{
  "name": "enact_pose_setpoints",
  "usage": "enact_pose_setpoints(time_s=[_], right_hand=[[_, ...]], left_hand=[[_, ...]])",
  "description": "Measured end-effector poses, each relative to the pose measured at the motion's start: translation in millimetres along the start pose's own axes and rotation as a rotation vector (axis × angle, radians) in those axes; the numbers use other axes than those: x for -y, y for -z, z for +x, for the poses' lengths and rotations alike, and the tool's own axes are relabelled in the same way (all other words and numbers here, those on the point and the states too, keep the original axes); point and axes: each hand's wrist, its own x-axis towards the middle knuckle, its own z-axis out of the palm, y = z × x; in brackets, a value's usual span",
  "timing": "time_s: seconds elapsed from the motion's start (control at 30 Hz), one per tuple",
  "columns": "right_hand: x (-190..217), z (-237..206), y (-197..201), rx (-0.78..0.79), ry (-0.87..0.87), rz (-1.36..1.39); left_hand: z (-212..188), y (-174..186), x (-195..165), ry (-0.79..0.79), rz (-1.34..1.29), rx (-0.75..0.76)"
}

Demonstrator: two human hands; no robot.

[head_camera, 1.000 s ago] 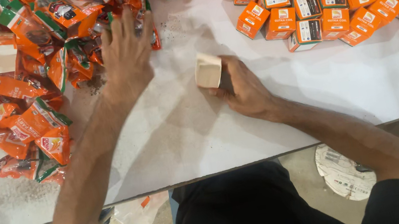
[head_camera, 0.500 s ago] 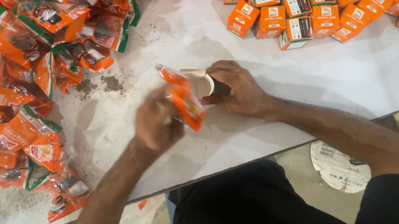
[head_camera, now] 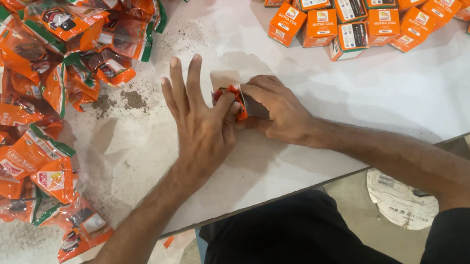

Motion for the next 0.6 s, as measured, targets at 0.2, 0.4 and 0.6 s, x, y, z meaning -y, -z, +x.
enact_pose_setpoints(time_s=[0.2,0.4,0.6], right_hand=[[7.1,1.0,1.5,-0.027,0.020,-0.019],[3.0,-4.2,-3.2,-0.023,-0.063,0.073],[3.0,-9.2,-8.2,-0.051,0.098,-0.020]], left_hand=[[6.2,0.3,-1.2,0.043,-0.072,0.049],[5.6,-7.8,11.2,0.602,-0.639,0.192],[12.7,-21.2,12.7,0.505,-0.483,0.139]])
